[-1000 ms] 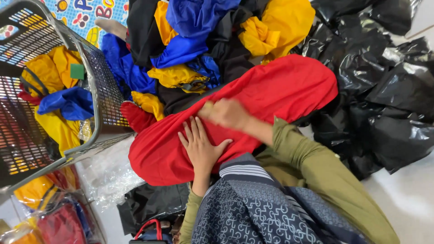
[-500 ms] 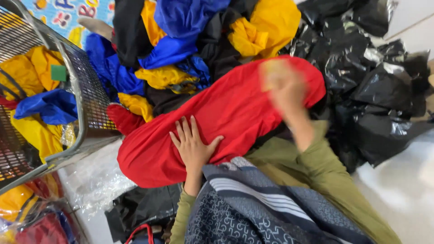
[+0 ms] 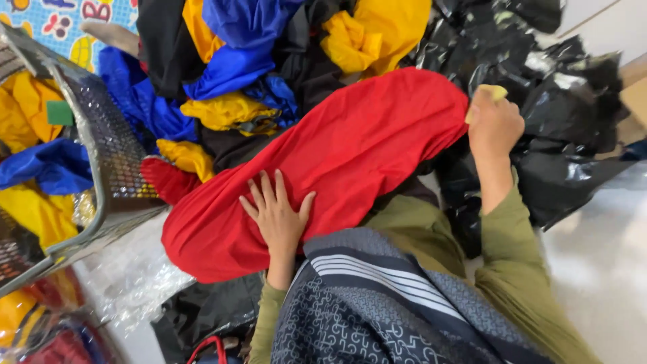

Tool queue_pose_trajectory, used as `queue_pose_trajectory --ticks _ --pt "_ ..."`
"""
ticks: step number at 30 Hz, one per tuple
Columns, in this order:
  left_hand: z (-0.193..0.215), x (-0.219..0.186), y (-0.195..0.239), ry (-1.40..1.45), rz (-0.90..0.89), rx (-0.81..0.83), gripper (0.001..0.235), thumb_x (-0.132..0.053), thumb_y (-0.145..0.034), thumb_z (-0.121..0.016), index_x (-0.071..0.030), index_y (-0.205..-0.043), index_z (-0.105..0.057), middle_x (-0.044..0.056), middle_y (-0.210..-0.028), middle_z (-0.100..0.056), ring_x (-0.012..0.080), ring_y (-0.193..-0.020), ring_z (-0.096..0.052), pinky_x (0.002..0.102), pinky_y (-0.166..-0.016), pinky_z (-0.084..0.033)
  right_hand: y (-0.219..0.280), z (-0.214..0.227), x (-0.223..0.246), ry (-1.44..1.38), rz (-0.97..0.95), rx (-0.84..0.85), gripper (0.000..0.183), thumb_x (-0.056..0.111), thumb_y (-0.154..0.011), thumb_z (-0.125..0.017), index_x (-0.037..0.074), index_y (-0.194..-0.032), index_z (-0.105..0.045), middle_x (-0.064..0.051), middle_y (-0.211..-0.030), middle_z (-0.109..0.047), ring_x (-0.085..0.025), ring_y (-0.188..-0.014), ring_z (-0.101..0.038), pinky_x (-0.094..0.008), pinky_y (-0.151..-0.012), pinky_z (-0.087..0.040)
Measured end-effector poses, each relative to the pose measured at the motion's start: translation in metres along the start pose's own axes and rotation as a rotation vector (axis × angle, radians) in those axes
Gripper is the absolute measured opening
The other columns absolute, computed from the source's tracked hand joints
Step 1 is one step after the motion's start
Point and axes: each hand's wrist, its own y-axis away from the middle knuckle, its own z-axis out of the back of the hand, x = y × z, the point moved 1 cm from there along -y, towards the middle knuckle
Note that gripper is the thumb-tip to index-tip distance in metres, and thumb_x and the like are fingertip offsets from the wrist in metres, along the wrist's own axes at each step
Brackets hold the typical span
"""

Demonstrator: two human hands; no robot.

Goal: The person cleans a red fabric item with a sponge, folds it, and places it into a clear plastic bag. They then place the bag into a black plastic bag. The person repeats the process with a yellow fabric item, cleaning it with a sponge and cutting a strap with scissors.

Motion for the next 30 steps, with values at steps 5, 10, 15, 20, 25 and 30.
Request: queue_pose_trajectory --ticks 5,10,15,20,25,30 --pt "-0.003 -0.037 0.000 0.299 -0.193 0.088 0.102 -0.075 -0.074 -0.073 -0.010 -0.149 -0.054 0.021 -0.161 -0.039 0.0474 -0.151 -0.028 0.065 -0.120 -0.018 0.006 0.121 0.106 -0.659 0.027 0.005 0.033 0.035 -0.092 -0.077 0.022 -0.122 -0.076 -0.007 -0.095 -0.070 -0.033 -0.088 -0.066 -0.045 -0.075 -0.053" --pt "-0.007 -0.056 0.009 0.128 -0.213 0.314 0.121 -0.076 -0.066 -0.073 -0.009 -0.160 -0.036 0.021 -0.168 -0.027 0.0429 -0.155 -0.021 0.065 -0.123 -0.011 0.055 0.154 0.183 -1.055 0.754 0.115 0.037 0.052 -0.099 -0.059 0.037 -0.131 -0.065 0.006 -0.077 -0.053 -0.017 -0.069 -0.060 -0.030 -0.063 -0.054" --pt "-0.009 -0.043 0.025 0.128 -0.222 0.214 0.118 -0.085 -0.072 -0.061 -0.009 -0.160 -0.037 0.019 -0.165 -0.033 0.0404 -0.153 -0.029 0.061 -0.123 -0.018 0.026 0.055 0.063 -1.004 0.142 0.500 0.026 0.046 -0.106 -0.061 0.032 -0.123 -0.074 0.006 -0.129 -0.069 -0.022 -0.126 -0.057 -0.036 -0.106 -0.044" --pt "-0.011 -0.047 0.025 0.458 -0.269 0.141 0.098 -0.063 -0.080 -0.074 -0.016 -0.159 -0.041 0.013 -0.161 -0.042 0.0368 -0.148 -0.038 0.060 -0.122 -0.021 -0.018 0.045 0.034 -0.350 0.097 0.005 0.039 0.044 -0.096 -0.075 0.025 -0.130 -0.068 -0.003 -0.107 -0.068 -0.027 -0.094 -0.067 -0.040 -0.077 -0.052" --pt "-0.006 -0.078 0.002 1.174 -0.125 0.118 0.090 -0.059 -0.093 -0.059 -0.015 -0.164 -0.026 0.007 -0.165 -0.037 0.0267 -0.148 -0.043 0.045 -0.124 -0.031 0.030 0.100 0.162 -1.080 0.173 0.125 0.056 0.041 -0.091 -0.080 0.014 -0.136 -0.061 -0.013 -0.117 -0.069 -0.037 -0.104 -0.069 -0.046 -0.088 -0.056" --pt "-0.002 -0.084 -0.010 1.423 0.334 -0.003 0.059 -0.034 -0.095 -0.074 -0.019 -0.148 -0.054 0.003 -0.118 -0.056 0.0197 -0.109 -0.061 0.037 -0.101 -0.048 0.031 0.145 0.228 -1.594 0.674 0.294 0.029 0.016 -0.083 -0.068 0.007 -0.110 -0.064 -0.016 -0.104 -0.059 -0.043 -0.100 -0.060 -0.050 -0.083 -0.050"
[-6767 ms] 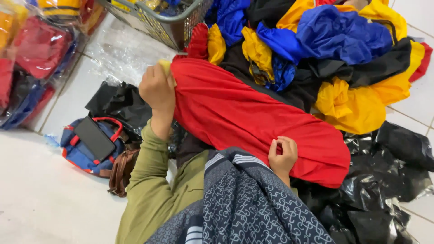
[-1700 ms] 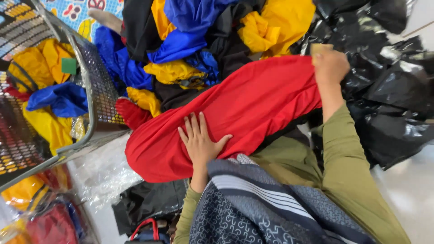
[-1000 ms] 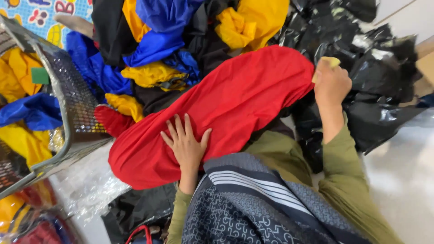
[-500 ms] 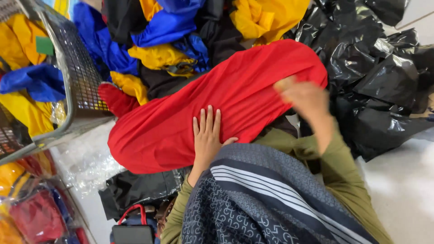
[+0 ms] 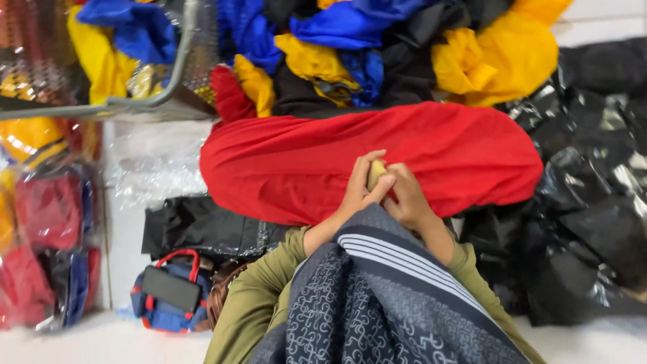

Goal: The person cleans a red fabric item with a sponge, folds it, and places it into a clear plastic bag. They then place the bag into a black plastic bag. The person repeats the process with a yellow fabric item, cleaning it with a sponge and cutting a strap with scissors.

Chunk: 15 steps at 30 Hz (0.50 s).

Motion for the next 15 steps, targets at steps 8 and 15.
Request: queue_pose_trajectory --ticks 8,15 --pt "0.055 -0.006 0.002 -0.532 -0.355 -0.283 0.042 -0.018 -0.097 -0.064 -0.011 -0.138 -0.063 0.007 -0.123 -0.070 0.0295 -0.114 -0.067 0.039 -0.102 -0.051 -0.018 -0.028 -0.004 0.520 0.235 -0.134 0.037 0.042 -0.092 -0.066 0.017 -0.120 -0.069 -0.008 -0.121 -0.064 -0.031 -0.108 -0.062 -0.045 -0.086 -0.045" --pt "0.084 -0.003 0.011 -0.858 -0.394 -0.225 0.047 -0.018 -0.092 -0.072 -0.004 -0.136 -0.062 0.019 -0.115 -0.061 0.0410 -0.100 -0.065 0.045 -0.085 -0.055 -0.021 -0.007 -0.030 0.651 0.070 0.056 0.018 0.040 -0.104 -0.061 0.025 -0.104 -0.071 0.005 -0.092 -0.060 -0.021 -0.093 -0.059 -0.037 -0.077 -0.044"
